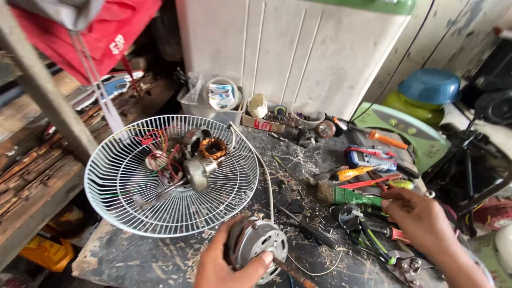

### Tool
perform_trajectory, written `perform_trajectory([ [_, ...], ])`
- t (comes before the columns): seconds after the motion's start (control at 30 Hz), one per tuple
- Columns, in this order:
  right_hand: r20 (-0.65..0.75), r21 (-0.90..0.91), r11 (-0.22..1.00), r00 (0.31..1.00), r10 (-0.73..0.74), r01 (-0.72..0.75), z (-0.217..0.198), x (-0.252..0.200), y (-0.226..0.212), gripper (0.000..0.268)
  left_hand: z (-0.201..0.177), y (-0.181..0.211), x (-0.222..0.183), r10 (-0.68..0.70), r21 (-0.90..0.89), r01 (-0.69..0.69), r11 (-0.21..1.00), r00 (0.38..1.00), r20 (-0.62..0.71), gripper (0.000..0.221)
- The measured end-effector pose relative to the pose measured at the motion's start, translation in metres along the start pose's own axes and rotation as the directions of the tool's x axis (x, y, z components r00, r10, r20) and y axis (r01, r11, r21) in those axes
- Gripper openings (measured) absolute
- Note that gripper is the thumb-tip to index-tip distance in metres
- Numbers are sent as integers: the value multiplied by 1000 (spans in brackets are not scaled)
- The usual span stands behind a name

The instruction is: Repairing a fan motor by inspecting wiring and using a screwdriver on a workbench

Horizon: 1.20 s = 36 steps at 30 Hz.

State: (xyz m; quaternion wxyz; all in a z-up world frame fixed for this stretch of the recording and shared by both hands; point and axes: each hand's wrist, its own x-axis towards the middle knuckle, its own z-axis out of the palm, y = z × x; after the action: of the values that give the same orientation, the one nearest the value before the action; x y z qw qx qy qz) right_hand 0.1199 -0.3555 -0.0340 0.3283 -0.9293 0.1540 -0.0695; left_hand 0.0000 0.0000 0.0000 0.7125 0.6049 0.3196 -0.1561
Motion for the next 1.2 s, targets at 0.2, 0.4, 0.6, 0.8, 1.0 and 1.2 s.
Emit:
perform_trajectory([
  [0.2, 53, -95, 933, 938, -344, 348, 36, -1, 10, 20, 8, -1, 35, -111, 564, 136, 815, 991, -79, 90],
  [0.4, 42, -211, 723, 745, -666, 658, 63, 0, 17, 19, 1, -46, 109, -70, 774, -45, 631, 991, 114, 110],
  [0.6, 79, -300, 679, 727, -682, 670, 71, 5, 28, 24, -36, -101, 201, 10, 616, -187, 766, 960, 280, 110],
  [0.8, -29, -321, 632, 659, -751, 706, 66, 19, 1, 17, -15, -78, 151, 22, 557, -57, 829, 997, 70, 103],
  [1.0, 164, -231, 538, 577, -800, 811, 101, 136, -58, 32, -2, -103, 155, 331, 811, -12, 585, 916, -225, 97],
  [1.2, 421, -462, 585, 745, -517, 667, 149, 211, -104, 63, 2, -123, 183, 275, 872, 89, 481, 929, -247, 73],
])
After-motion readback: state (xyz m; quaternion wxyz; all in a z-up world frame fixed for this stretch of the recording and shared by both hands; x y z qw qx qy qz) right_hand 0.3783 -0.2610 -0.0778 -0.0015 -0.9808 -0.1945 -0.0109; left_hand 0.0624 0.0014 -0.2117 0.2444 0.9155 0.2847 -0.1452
